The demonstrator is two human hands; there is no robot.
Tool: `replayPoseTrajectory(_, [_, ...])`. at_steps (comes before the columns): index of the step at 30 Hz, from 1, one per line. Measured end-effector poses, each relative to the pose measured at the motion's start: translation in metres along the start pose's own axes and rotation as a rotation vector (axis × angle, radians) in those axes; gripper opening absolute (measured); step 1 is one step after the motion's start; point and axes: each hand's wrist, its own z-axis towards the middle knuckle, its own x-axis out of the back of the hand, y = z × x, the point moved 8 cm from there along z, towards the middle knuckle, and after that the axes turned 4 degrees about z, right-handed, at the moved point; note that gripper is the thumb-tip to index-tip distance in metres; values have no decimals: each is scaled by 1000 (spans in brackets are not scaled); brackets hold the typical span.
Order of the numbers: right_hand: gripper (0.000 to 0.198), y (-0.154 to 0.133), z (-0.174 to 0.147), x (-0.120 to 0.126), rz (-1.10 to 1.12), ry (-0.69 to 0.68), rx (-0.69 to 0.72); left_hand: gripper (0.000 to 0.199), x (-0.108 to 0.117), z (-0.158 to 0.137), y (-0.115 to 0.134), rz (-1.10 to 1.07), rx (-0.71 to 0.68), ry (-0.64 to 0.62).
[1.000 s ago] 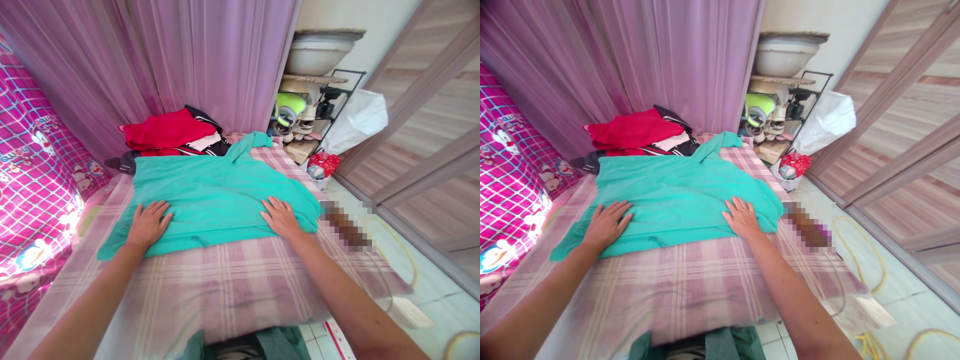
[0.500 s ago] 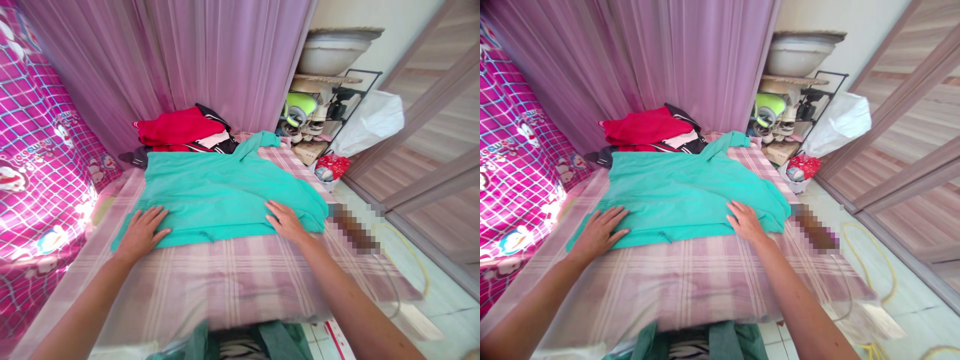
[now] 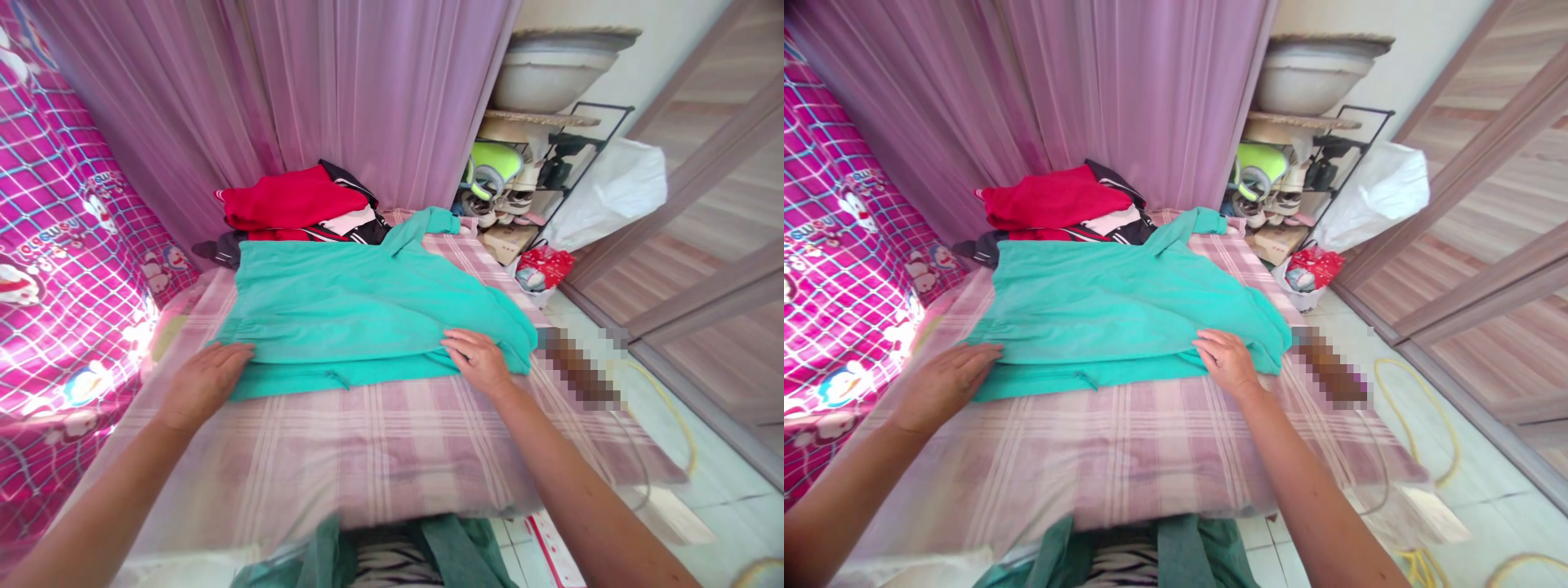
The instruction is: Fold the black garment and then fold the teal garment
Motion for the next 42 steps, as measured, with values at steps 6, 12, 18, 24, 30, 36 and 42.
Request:
replayPoseTrajectory(6, [25,-8,-12,-2,-13,-43,53,34,2,-11,5,-64,9,37])
replayPoseTrajectory(12, [25,-9,-19,-15,-6,-59,53,37,-11,-14,5,-93,55,-90])
replayPoseTrajectory(18, [22,-32,-10,-2,54,50,18,44,20,23,28,-126,152,16])
replayPoseTrajectory(24, [19,-42,-7,-19,125,45,-9,53,-19,77,82,-17,101,-135])
replayPoseTrajectory(30, [18,-33,-15,-24,207,58,-29,59,-63,78,84,12,164,-333])
replayPoseTrajectory(36, [14,-34,-12,-27,201,73,-32,60,-62,77,83,30,155,-311])
replayPoseTrajectory(42, [15,-31,-12,-23,311,123,-69,60,-61,77,84,33,146,-291])
